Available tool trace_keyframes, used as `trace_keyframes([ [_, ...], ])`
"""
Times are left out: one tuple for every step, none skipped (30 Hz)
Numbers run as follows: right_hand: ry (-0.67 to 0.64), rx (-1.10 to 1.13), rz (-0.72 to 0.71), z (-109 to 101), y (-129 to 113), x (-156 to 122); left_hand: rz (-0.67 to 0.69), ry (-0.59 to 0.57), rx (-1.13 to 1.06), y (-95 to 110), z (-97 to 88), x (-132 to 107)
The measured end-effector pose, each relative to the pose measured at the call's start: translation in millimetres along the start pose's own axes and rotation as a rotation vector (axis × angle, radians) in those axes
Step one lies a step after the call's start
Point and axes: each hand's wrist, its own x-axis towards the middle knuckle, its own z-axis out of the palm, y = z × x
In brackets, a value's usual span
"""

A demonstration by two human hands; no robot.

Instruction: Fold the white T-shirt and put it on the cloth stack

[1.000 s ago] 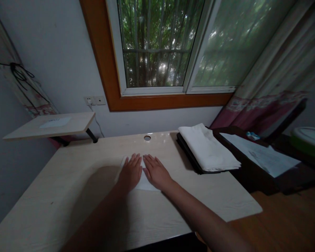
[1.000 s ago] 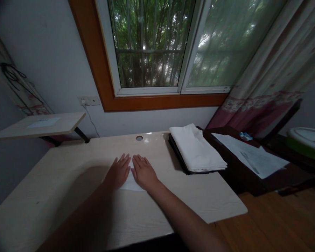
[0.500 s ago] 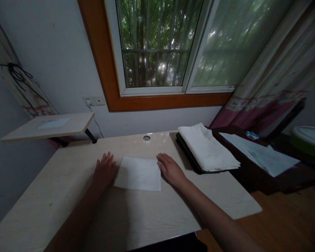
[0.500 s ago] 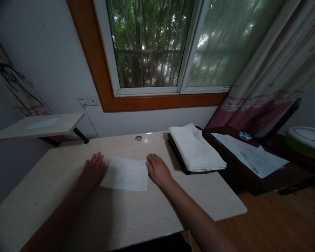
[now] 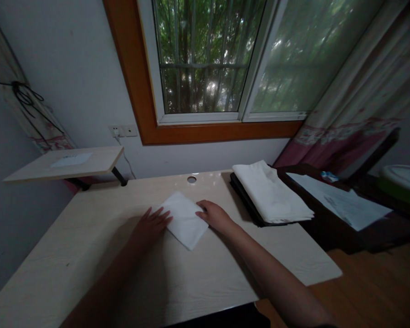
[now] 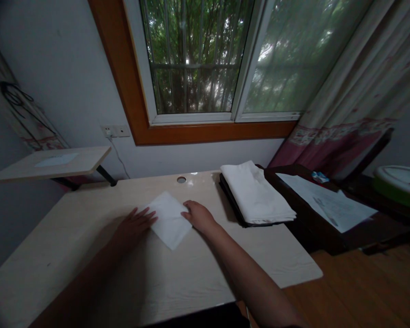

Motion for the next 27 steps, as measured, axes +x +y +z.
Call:
trace_keyframes([
  [0.0,0.004,0.042,-1,0,-5,-0.079,0.028,0.012,-9,-1.7,-1],
  [-0.005,0.002,0.069,-3,-2,-11,-0.156,0.05,0.023,-17,-3.0,-2],
  [-0.018,0.004,0.08,-3,-4,-18,-0.228,0.068,0.027,-23,-3.5,-3],
  [-0.04,0.019,0.08,-4,-7,-24,-0.291,0.082,0.022,-28,-3.3,-4],
  [-0.08,0.057,0.075,-4,-11,-31,-0.346,0.094,0.005,-30,-2.4,-5],
  [-0.143,0.12,0.068,-3,-15,-38,-0.389,0.101,-0.023,-30,-0.8,-5],
  [-0.233,0.205,0.061,-2,-19,-43,-0.422,0.107,-0.06,-29,1.2,-6],
  [-0.349,0.302,0.055,-1,-22,-48,-0.446,0.114,-0.101,-27,3.3,-6],
  [-0.476,0.396,0.046,0,-26,-50,-0.46,0.121,-0.14,-25,5.3,-6],
  [-0.592,0.475,0.031,1,-28,-50,-0.466,0.129,-0.176,-22,6.8,-5],
  [-0.665,0.533,0.008,2,-30,-48,-0.467,0.14,-0.207,-20,7.8,-5],
  [-0.673,0.566,-0.017,3,-31,-44,-0.463,0.153,-0.236,-17,8.2,-4],
  [-0.615,0.571,-0.046,4,-30,-38,-0.46,0.169,-0.263,-15,7.9,-3],
  [-0.499,0.551,-0.075,5,-29,-31,-0.459,0.182,-0.29,-13,7.0,-3],
  [-0.352,0.509,-0.101,6,-27,-23,-0.465,0.191,-0.317,-11,5.5,-3],
  [-0.203,0.449,-0.124,7,-24,-14,-0.477,0.197,-0.345,-8,3.8,-3],
  [-0.077,0.374,-0.14,7,-21,-6,-0.488,0.192,-0.375,-4,1.8,-4],
  [0.013,0.291,-0.149,8,-17,2,-0.497,0.179,-0.407,-1,-0.2,-5],
  [0.066,0.207,-0.151,9,-14,9,-0.503,0.156,-0.44,3,-2.2,-7],
  [0.09,0.126,-0.148,9,-12,15,-0.502,0.127,-0.474,7,-3.9,-9],
  [0.094,0.052,-0.142,10,-9,20,-0.49,0.094,-0.505,10,-5.5,-11],
  [0.084,-0.008,-0.135,12,-8,24,-0.473,0.06,-0.532,13,-6.7,-13],
  [0.07,-0.048,-0.129,13,-6,28,-0.455,0.03,-0.553,15,-7.7,-15],
  [0.057,-0.068,-0.125,15,-5,30,-0.437,0.006,-0.571,16,-8.3,-17],
  [0.048,-0.071,-0.121,16,-3,33,-0.42,-0.011,-0.586,16,-8.6,-20],
  [0.042,-0.06,-0.117,17,-2,35,-0.407,-0.021,-0.603,16,-8.7,-21],
  [0.037,-0.043,-0.11,19,0,37,-0.401,-0.024,-0.62,16,-8.6,-23],
])
